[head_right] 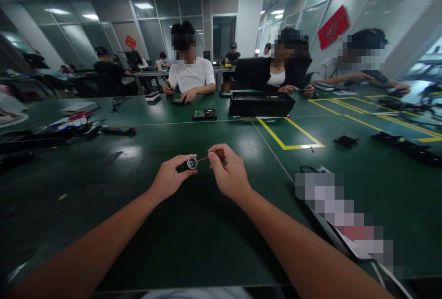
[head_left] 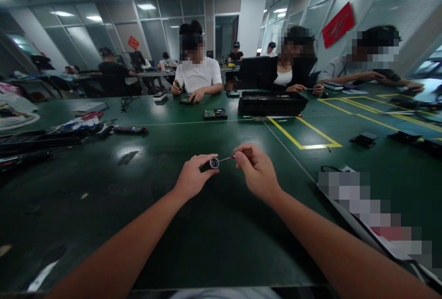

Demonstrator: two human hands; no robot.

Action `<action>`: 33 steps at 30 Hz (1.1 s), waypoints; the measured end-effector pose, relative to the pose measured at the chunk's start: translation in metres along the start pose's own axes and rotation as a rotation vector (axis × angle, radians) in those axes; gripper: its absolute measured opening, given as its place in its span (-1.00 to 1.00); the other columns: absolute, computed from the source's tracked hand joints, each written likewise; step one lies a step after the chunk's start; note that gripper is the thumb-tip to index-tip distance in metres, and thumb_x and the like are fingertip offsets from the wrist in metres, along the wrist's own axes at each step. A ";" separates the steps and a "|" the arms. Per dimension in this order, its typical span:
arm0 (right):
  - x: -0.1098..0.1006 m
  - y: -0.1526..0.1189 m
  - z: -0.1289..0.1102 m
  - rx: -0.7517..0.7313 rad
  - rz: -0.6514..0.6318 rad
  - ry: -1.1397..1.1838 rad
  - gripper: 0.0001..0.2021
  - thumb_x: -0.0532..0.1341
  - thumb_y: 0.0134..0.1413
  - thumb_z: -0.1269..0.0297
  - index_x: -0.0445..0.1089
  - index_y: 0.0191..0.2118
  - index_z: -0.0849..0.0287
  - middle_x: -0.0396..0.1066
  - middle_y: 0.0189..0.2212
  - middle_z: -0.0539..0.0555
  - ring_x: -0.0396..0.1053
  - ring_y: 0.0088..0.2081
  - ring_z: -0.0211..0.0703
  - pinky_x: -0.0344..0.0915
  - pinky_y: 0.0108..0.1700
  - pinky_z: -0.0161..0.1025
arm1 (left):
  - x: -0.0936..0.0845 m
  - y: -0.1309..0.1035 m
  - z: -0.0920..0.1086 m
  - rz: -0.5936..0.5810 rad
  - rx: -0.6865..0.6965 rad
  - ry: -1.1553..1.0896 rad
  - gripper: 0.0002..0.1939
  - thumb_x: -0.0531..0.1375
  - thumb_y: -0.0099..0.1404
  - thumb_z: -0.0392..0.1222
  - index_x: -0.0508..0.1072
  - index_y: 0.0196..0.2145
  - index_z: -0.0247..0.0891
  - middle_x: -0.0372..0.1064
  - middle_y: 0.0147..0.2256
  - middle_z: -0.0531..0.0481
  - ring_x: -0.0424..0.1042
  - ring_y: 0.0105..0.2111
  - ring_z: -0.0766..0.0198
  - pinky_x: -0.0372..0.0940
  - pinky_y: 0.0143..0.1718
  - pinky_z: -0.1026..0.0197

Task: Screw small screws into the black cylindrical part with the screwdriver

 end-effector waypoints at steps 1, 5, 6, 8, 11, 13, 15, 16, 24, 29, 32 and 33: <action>0.000 -0.001 -0.001 -0.023 -0.029 -0.021 -0.83 0.14 0.30 0.18 0.41 -0.15 0.11 0.48 -0.39 0.01 0.44 -0.38 -0.19 0.32 -0.32 -0.23 | -0.001 0.000 -0.001 0.009 -0.007 0.003 -0.56 0.35 0.25 -0.22 0.51 0.09 -0.06 0.50 0.03 -0.05 0.43 0.05 0.08 0.23 0.16 -0.04; 0.001 -0.001 -0.003 -0.014 -0.053 -0.151 -0.79 0.16 0.30 0.09 0.41 -0.20 0.10 0.48 -0.41 0.00 0.44 -0.40 -0.16 0.27 -0.37 -0.24 | -0.002 0.001 0.000 0.002 -0.044 0.052 -0.56 0.34 0.27 -0.21 0.50 0.11 -0.04 0.50 0.04 -0.04 0.43 0.04 0.07 0.24 0.15 -0.07; 0.001 0.000 -0.003 0.001 -0.036 -0.180 -0.76 0.15 0.30 0.04 0.42 -0.22 0.10 0.46 -0.46 -0.01 0.41 -0.45 -0.17 0.24 -0.41 -0.24 | -0.001 0.001 0.000 -0.013 -0.047 0.069 -0.56 0.33 0.27 -0.19 0.49 0.11 -0.03 0.50 0.03 -0.04 0.43 0.04 0.06 0.24 0.15 -0.09; 0.000 0.000 -0.003 0.016 0.008 -0.218 -0.70 0.11 0.32 -0.01 0.42 -0.25 0.09 0.42 -0.53 -0.03 0.36 -0.52 -0.18 0.18 -0.46 -0.24 | 0.000 0.000 0.002 -0.041 -0.045 0.092 -0.57 0.32 0.29 -0.17 0.49 0.11 -0.01 0.50 0.04 -0.05 0.42 0.07 0.04 0.19 0.19 -0.16; 0.000 0.000 -0.003 -0.009 0.051 -0.223 -0.73 0.07 0.35 0.06 0.41 -0.18 0.09 0.48 -0.46 0.00 0.39 -0.47 -0.16 0.21 -0.40 -0.22 | 0.003 0.000 0.002 -0.076 -0.058 0.102 -0.57 0.30 0.31 -0.16 0.47 0.13 0.03 0.47 0.09 -0.03 0.39 0.13 0.01 -0.02 0.30 -0.33; 0.000 0.000 -0.003 -0.029 0.038 -0.211 -0.78 0.05 0.34 0.17 0.38 -0.08 0.10 0.51 -0.38 0.04 0.44 -0.39 -0.13 0.24 -0.33 -0.20 | 0.003 0.000 0.001 -0.095 -0.080 0.103 -0.55 0.29 0.33 -0.16 0.44 0.16 0.04 0.45 0.12 -0.01 0.38 0.16 -0.01 -0.14 0.33 -0.39; 0.001 0.000 -0.003 -0.031 0.012 -0.210 -0.79 0.05 0.31 0.25 0.35 -0.04 0.11 0.51 -0.34 0.05 0.45 -0.35 -0.11 0.25 -0.30 -0.19 | 0.003 0.001 0.000 -0.104 -0.096 0.110 -0.54 0.29 0.32 -0.17 0.44 0.17 0.02 0.45 0.12 -0.01 0.39 0.17 0.00 -0.20 0.35 -0.38; 0.001 0.001 -0.003 -0.017 -0.002 -0.215 -0.79 0.05 0.31 0.26 0.34 -0.04 0.10 0.51 -0.35 0.04 0.44 -0.36 -0.11 0.24 -0.31 -0.20 | 0.003 0.001 0.000 -0.103 -0.099 0.117 -0.54 0.29 0.32 -0.17 0.44 0.16 0.00 0.46 0.12 -0.02 0.39 0.17 0.01 -0.20 0.37 -0.36; 0.000 0.002 0.003 0.054 0.012 -0.218 -0.77 0.01 0.36 0.14 0.34 -0.06 0.07 0.45 -0.43 -0.01 0.36 -0.47 -0.16 0.16 -0.41 -0.21 | 0.001 0.003 0.001 -0.074 -0.110 0.123 -0.58 0.34 0.27 -0.16 0.51 0.08 -0.09 0.52 0.03 -0.03 0.45 0.08 0.02 -0.14 0.37 -0.30; 0.002 0.006 0.011 0.119 0.084 0.060 -0.81 0.18 0.23 0.12 0.35 -0.16 0.11 0.48 -0.33 0.06 0.45 -0.31 -0.11 0.34 -0.23 -0.15 | -0.004 0.002 0.007 -0.057 -0.042 0.140 -0.61 0.31 0.30 -0.18 0.50 0.09 -0.07 0.52 0.03 -0.04 0.45 0.05 0.04 -0.02 0.32 -0.31; 0.001 0.012 0.024 0.268 0.148 0.294 -0.71 0.15 0.23 -0.01 0.37 -0.29 0.12 0.44 -0.43 0.03 0.41 -0.41 -0.15 0.38 -0.29 -0.14 | -0.005 0.001 0.015 -0.053 0.076 0.188 -0.61 0.30 0.31 -0.22 0.49 0.10 -0.10 0.49 0.07 -0.04 0.41 0.10 0.08 0.00 0.33 -0.22; 0.000 0.014 0.028 0.317 0.196 0.344 -0.69 0.14 0.23 -0.03 0.35 -0.33 0.11 0.40 -0.48 0.01 0.37 -0.46 -0.17 0.38 -0.34 -0.15 | -0.004 0.001 0.015 -0.051 0.089 0.192 -0.61 0.29 0.32 -0.23 0.48 0.10 -0.11 0.48 0.08 -0.05 0.40 0.11 0.09 0.06 0.31 -0.17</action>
Point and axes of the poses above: each hand's wrist, its own y-axis towards the middle knuckle, its own x-axis out of the palm, z = x × y, the point moved 3 cm from there along y, towards the middle knuckle
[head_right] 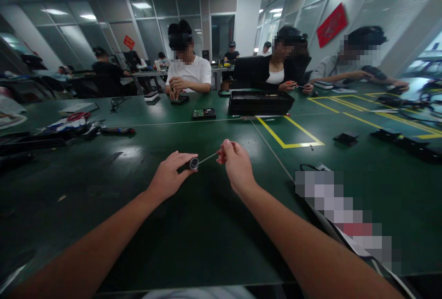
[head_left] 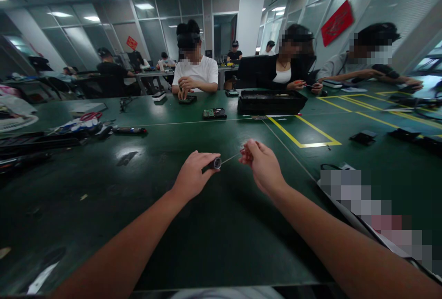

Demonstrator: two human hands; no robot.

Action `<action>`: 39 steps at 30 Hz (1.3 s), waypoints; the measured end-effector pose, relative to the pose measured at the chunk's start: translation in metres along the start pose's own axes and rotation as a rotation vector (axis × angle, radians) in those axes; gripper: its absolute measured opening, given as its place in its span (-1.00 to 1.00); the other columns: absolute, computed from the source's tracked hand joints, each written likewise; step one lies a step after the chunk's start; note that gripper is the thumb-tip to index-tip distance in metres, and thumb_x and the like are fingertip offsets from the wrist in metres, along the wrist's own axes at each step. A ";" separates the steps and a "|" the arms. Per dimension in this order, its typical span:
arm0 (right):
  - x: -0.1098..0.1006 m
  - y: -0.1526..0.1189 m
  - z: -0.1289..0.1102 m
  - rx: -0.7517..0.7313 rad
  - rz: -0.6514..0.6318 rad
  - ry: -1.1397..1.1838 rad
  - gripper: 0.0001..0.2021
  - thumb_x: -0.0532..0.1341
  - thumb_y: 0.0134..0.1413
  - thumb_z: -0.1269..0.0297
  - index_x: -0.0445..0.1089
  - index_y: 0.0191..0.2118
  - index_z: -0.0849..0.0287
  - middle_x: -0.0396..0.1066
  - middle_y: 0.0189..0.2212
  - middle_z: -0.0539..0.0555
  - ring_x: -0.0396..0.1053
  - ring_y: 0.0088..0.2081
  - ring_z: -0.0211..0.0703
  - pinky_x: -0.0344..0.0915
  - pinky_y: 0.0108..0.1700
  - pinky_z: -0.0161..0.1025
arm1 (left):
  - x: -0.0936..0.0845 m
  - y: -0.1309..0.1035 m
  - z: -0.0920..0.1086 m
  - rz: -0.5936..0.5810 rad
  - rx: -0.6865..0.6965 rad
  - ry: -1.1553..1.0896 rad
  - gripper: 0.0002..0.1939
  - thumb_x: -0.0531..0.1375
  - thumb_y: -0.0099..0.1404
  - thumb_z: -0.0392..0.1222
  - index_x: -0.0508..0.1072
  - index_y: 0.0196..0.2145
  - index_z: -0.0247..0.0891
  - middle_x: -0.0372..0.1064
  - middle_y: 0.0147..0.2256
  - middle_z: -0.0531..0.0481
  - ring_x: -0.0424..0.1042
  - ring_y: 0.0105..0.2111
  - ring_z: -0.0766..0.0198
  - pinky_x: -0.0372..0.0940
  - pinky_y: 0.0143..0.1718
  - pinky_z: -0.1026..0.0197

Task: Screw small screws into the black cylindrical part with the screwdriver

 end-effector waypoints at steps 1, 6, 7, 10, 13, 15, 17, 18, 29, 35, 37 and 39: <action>-0.002 0.002 0.002 0.014 0.049 0.015 -0.70 0.15 0.22 -0.02 0.33 -0.36 0.10 0.38 -0.50 -0.01 0.33 -0.50 -0.20 0.37 -0.36 -0.16 | 0.001 0.000 -0.001 0.000 -0.008 -0.005 -0.60 0.30 0.31 -0.23 0.48 0.11 -0.12 0.48 0.07 -0.05 0.40 0.11 0.10 0.14 0.27 -0.12; -0.006 0.002 -0.001 -0.070 0.086 -0.101 -0.74 0.14 0.26 0.02 0.34 -0.31 0.10 0.39 -0.49 -0.02 0.34 -0.45 -0.19 0.33 -0.35 -0.19 | 0.008 -0.001 -0.011 -0.038 -0.095 -0.078 -0.59 0.32 0.29 -0.22 0.50 0.10 -0.13 0.49 0.04 -0.04 0.44 0.06 0.12 0.29 0.14 0.01; -0.005 0.000 -0.003 -0.089 0.075 -0.135 -0.74 0.14 0.27 0.02 0.35 -0.29 0.10 0.40 -0.48 -0.02 0.35 -0.44 -0.19 0.32 -0.35 -0.19 | 0.009 -0.001 -0.012 -0.035 -0.103 -0.088 -0.59 0.32 0.29 -0.21 0.49 0.10 -0.13 0.49 0.03 -0.04 0.44 0.04 0.12 0.30 0.13 0.02; -0.003 -0.005 -0.009 -0.157 0.046 -0.235 -0.74 0.11 0.30 0.02 0.36 -0.24 0.11 0.43 -0.43 0.01 0.37 -0.40 -0.16 0.30 -0.31 -0.16 | 0.009 -0.001 -0.013 -0.024 -0.124 -0.105 -0.60 0.32 0.29 -0.19 0.50 0.09 -0.11 0.50 0.01 -0.04 0.46 0.02 0.10 0.31 0.11 0.02; -0.003 -0.008 -0.013 -0.219 0.058 -0.298 -0.75 0.10 0.32 0.04 0.36 -0.21 0.11 0.42 -0.42 0.01 0.38 -0.37 -0.15 0.30 -0.27 -0.15 | 0.007 -0.001 -0.011 -0.006 -0.170 -0.133 -0.57 0.31 0.29 -0.17 0.48 0.11 -0.12 0.47 0.07 -0.05 0.42 0.08 0.07 0.28 0.16 0.00; -0.003 -0.010 -0.014 -0.246 0.067 -0.283 -0.77 0.11 0.32 0.06 0.36 -0.18 0.10 0.44 -0.38 0.02 0.40 -0.34 -0.14 0.33 -0.23 -0.14 | 0.006 -0.001 -0.011 0.010 -0.204 -0.166 -0.56 0.26 0.33 -0.14 0.42 0.16 -0.13 0.44 0.09 -0.07 0.41 0.10 0.07 0.27 0.17 -0.01; -0.003 -0.011 -0.015 -0.252 0.059 -0.249 -0.76 0.13 0.30 0.06 0.38 -0.13 0.10 0.48 -0.31 0.05 0.43 -0.28 -0.12 0.35 -0.20 -0.13 | 0.005 -0.001 -0.012 0.038 -0.231 -0.232 -0.58 0.19 0.38 -0.10 0.38 0.17 -0.15 0.43 0.06 -0.09 0.42 0.06 0.09 0.29 0.13 0.01; -0.003 -0.011 -0.015 -0.248 0.051 -0.241 -0.76 0.15 0.29 0.06 0.39 -0.11 0.10 0.49 -0.28 0.07 0.44 -0.26 -0.11 0.36 -0.19 -0.13 | 0.005 -0.001 -0.013 0.055 -0.245 -0.283 -0.60 0.16 0.40 -0.09 0.36 0.16 -0.16 0.43 0.04 -0.09 0.43 0.02 0.11 0.31 0.09 0.03; -0.002 -0.014 -0.017 -0.269 0.024 -0.234 -0.75 0.16 0.29 0.05 0.43 -0.10 0.10 0.49 -0.28 0.07 0.44 -0.26 -0.10 0.36 -0.20 -0.14 | -0.009 0.000 -0.007 -0.093 -0.242 -0.040 -0.68 0.23 0.31 0.10 0.47 -0.18 -0.21 0.45 -0.27 -0.05 0.42 -0.30 0.14 0.29 -0.30 0.15; -0.001 -0.015 -0.018 -0.278 0.022 -0.216 -0.77 0.16 0.29 0.08 0.42 -0.11 0.10 0.49 -0.28 0.07 0.44 -0.26 -0.12 0.35 -0.19 -0.14 | 0.012 -0.007 -0.006 -0.289 -0.142 0.262 -0.61 0.14 0.40 -0.08 0.45 0.13 -0.19 0.45 -0.07 -0.15 0.45 -0.12 0.03 0.32 -0.18 0.09; 0.000 -0.015 -0.017 -0.269 0.011 -0.203 -0.76 0.16 0.29 0.07 0.42 -0.11 0.10 0.49 -0.28 0.07 0.43 -0.25 -0.12 0.35 -0.19 -0.14 | 0.018 -0.008 -0.005 -0.320 -0.163 0.356 -0.59 0.11 0.42 -0.09 0.43 0.16 -0.20 0.43 -0.07 -0.18 0.44 -0.11 0.01 0.32 -0.20 0.09; 0.001 -0.015 -0.015 -0.263 0.005 -0.190 -0.76 0.16 0.29 0.06 0.42 -0.12 0.10 0.49 -0.29 0.07 0.43 -0.26 -0.11 0.34 -0.20 -0.14 | 0.021 -0.007 -0.002 -0.357 -0.167 0.423 -0.64 0.09 0.44 -0.10 0.47 0.11 -0.21 0.42 -0.09 -0.18 0.42 -0.12 0.03 0.31 -0.20 0.10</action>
Point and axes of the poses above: each hand's wrist, its own y-axis towards the middle knuckle, its own x-axis out of the palm, z = x × y, the point moved 3 cm from there along y, towards the middle knuckle
